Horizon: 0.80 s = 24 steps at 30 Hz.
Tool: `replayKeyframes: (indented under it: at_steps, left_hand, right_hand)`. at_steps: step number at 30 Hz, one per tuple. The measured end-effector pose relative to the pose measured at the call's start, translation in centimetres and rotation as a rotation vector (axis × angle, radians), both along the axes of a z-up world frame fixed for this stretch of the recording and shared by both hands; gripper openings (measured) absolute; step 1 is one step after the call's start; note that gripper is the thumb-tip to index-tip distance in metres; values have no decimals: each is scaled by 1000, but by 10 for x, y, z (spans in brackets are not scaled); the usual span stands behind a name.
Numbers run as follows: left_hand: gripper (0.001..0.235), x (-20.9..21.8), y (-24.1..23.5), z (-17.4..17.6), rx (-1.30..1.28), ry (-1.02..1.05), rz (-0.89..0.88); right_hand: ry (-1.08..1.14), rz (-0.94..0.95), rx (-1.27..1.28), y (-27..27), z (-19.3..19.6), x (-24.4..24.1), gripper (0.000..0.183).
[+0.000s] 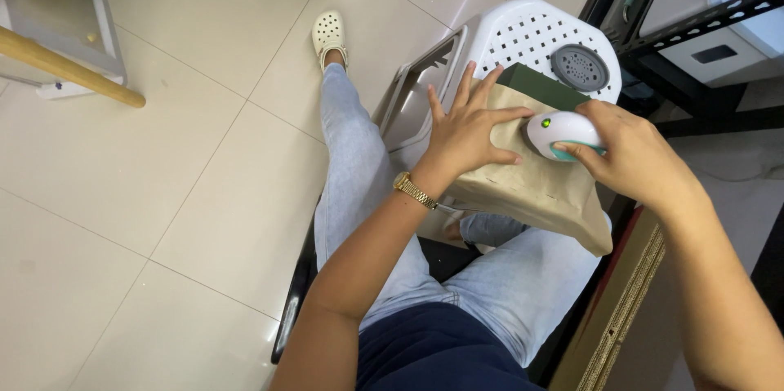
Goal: Applying a heat-transfer label to a green box using a mini heat press and protective paper.
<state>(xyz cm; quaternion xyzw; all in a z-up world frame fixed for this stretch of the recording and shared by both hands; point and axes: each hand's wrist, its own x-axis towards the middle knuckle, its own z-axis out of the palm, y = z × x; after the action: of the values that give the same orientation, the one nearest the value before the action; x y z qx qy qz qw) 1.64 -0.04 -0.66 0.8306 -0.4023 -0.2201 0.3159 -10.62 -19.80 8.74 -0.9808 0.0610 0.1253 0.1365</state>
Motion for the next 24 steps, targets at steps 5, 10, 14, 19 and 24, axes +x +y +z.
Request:
replayKeyframes:
  at_steps: [5, 10, 14, 19, 24]
  left_hand:
    - [73, 1, 0, -1, -3, 1, -2]
    - [73, 0, 1, -1, -19, 2, -8]
    - [71, 1, 0, -1, -42, 6, -8]
    - [73, 0, 0, -1, -25, -4, -10]
    - [74, 0, 0, -1, -17, -3, -12]
  right_hand:
    - [5, 21, -21, 1, 1, -1, 27]
    - [-4, 15, -17, 1, 0, 0, 27]
    - [48, 24, 12, 5, 5, 2, 25]
    - [-6, 13, -18, 8, 3, 0, 27]
    - [-18, 38, -15, 4, 1, 3, 26]
